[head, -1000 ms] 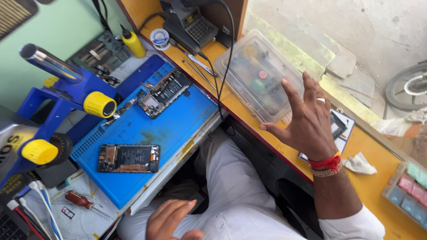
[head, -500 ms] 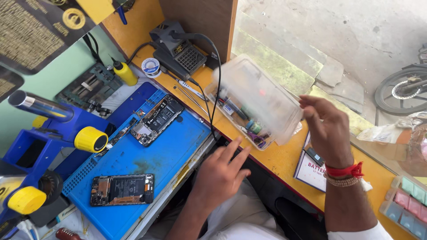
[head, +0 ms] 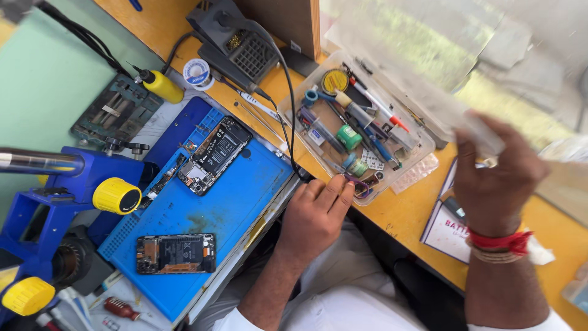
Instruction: The person sits at a workbench and handles a disassembled mobile phone. They pick up a battery box, place it down, and then use a small metal tool to probe and adjust internal components of the phone while holding it in their left hand.
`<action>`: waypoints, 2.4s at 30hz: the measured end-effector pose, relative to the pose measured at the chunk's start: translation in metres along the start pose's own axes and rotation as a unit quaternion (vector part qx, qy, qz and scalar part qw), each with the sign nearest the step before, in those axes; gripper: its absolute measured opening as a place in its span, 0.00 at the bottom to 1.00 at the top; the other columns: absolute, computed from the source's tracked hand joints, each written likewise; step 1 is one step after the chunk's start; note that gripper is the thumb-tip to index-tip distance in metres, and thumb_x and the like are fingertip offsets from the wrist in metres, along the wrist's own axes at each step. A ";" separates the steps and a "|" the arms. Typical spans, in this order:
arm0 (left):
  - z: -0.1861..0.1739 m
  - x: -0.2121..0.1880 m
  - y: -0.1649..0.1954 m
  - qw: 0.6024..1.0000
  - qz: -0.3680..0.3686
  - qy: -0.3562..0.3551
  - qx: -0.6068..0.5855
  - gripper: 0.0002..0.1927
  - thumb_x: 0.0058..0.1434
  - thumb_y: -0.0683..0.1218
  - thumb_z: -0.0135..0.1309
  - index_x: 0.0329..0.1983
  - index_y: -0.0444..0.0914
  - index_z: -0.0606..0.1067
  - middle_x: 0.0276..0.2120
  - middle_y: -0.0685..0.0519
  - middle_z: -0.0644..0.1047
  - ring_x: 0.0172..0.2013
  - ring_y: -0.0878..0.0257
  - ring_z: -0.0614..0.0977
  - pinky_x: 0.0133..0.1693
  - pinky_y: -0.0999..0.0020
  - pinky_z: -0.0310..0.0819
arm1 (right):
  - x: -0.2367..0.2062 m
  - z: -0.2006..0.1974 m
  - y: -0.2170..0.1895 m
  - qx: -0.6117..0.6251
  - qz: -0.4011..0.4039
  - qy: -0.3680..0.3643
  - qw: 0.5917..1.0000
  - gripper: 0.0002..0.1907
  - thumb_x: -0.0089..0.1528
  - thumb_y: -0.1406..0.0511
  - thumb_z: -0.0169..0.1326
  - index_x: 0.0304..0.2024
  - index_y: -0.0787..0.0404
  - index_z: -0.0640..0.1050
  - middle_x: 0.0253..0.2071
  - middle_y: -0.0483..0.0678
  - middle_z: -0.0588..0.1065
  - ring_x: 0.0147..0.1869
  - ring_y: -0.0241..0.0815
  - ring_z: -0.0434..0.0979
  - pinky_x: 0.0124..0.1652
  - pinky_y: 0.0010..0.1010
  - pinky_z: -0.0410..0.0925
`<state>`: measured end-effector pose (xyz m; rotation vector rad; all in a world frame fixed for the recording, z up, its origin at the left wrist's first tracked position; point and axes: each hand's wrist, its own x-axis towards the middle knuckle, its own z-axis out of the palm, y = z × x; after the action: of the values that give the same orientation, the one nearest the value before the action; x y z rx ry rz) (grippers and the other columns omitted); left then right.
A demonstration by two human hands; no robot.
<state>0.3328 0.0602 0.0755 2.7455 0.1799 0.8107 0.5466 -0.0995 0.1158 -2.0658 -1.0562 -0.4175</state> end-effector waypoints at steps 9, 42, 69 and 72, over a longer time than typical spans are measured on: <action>0.028 -0.029 -0.026 0.999 0.007 0.043 0.002 0.10 0.63 0.40 0.59 0.46 0.32 0.77 0.47 0.45 0.76 0.49 0.52 0.79 0.48 0.57 0.81 | -0.020 0.029 0.030 0.106 0.100 0.046 0.988 0.17 0.72 0.71 0.60 0.59 0.72 0.69 0.46 0.53 0.79 0.50 0.39 0.85 0.48 0.24 0.77; -0.004 0.044 -0.017 0.985 0.003 -0.147 0.090 0.46 0.56 0.78 0.47 0.63 0.40 0.75 0.58 0.51 0.75 0.54 0.46 0.76 0.53 0.50 0.68 | -0.038 -0.003 -0.006 -0.146 -0.044 0.107 0.983 0.16 0.69 0.60 0.68 0.55 0.58 0.81 0.46 0.51 0.66 0.53 0.48 0.67 0.52 0.37 0.61; -0.032 -0.010 0.005 0.997 0.041 -0.056 -0.039 0.31 0.62 0.64 0.58 0.57 0.36 0.78 0.61 0.42 0.73 0.63 0.47 0.71 0.65 0.43 0.61 | -0.046 -0.052 -0.008 -0.047 -0.013 0.281 0.959 0.09 0.72 0.68 0.70 0.41 0.64 0.81 0.30 0.44 0.69 0.24 0.34 0.60 0.26 0.27 0.52; -0.043 -0.040 0.017 0.998 0.022 -0.055 -0.007 0.28 0.59 0.61 0.61 0.55 0.38 0.78 0.61 0.44 0.72 0.63 0.48 0.70 0.66 0.42 0.59 | -0.057 -0.073 -0.026 -0.051 0.016 0.242 0.969 0.10 0.73 0.70 0.67 0.39 0.66 0.79 0.27 0.43 0.69 0.24 0.35 0.61 0.26 0.28 0.52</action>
<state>0.2769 0.0461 0.0945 2.7803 0.0905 0.6664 0.4954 -0.1761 0.1435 -1.9225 -0.7156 -0.9202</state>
